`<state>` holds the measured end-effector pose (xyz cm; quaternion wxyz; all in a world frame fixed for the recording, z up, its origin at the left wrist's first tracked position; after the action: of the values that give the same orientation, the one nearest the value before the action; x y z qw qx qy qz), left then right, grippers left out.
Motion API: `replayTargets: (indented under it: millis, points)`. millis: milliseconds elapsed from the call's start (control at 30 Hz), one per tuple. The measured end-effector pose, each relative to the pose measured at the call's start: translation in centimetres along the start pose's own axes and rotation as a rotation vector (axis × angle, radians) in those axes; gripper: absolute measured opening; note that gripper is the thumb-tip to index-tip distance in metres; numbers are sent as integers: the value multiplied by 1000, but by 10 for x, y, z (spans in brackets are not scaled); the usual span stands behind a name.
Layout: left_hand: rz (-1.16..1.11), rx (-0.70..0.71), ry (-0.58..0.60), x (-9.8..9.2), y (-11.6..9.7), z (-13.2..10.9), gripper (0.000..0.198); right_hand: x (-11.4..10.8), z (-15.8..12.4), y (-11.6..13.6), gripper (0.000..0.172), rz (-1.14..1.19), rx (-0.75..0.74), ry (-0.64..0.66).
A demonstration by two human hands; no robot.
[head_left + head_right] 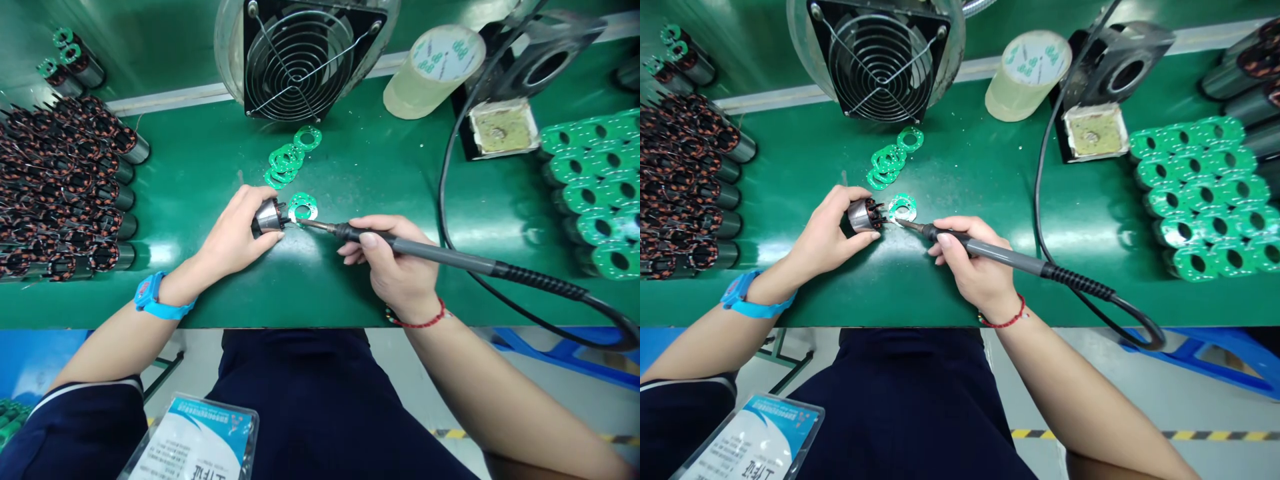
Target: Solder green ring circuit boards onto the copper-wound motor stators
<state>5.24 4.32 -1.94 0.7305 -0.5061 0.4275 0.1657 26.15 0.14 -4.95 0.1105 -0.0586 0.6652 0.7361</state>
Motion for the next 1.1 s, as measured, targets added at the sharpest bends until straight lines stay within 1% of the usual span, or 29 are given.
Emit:
replayTargets:
  millis: [233,367,500,667,700,767,833,900,967,1033,1100]
  points:
    - [11,8,-10,1,0,0,46,3,-1,0,22,-33,-19,39]
    - [9,7,8,2,0,1,46,-1,-3,1,22,-73,-66,18]
    - [18,10,14,2,0,1,45,-4,-4,10,24,-211,-164,-31]
    - [24,27,8,2,-2,2,44,-4,-5,33,19,-365,-336,-46]
    - [22,30,7,2,-3,2,44,-5,-5,36,19,-373,-348,-51]
    - [11,27,1,2,-2,2,44,-7,-3,36,24,-356,-301,-33]
    - [-13,5,-16,2,-1,2,44,-4,0,31,30,-320,-210,25]
    - [-52,-24,-48,0,1,1,44,2,3,28,31,-307,-148,92]
    - [-103,-36,-84,-4,1,-1,45,10,4,28,29,-331,-127,135]
    - [-156,-21,-111,-8,-3,-3,46,18,5,29,31,-348,-121,144]
    - [-217,14,-123,-11,-9,-5,47,24,5,32,38,-317,-118,114]
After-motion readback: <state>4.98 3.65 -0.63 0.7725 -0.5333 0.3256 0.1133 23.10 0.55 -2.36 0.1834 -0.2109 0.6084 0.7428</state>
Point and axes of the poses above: each hand's wrist, its own z-axis towards the middle knuckle, its own x-axis out of the palm, y = z × x, the point moved 8 cm from there along z, towards the middle knuckle, and after that the axes turned 4 degrees about -z, right-handed, at the moved point
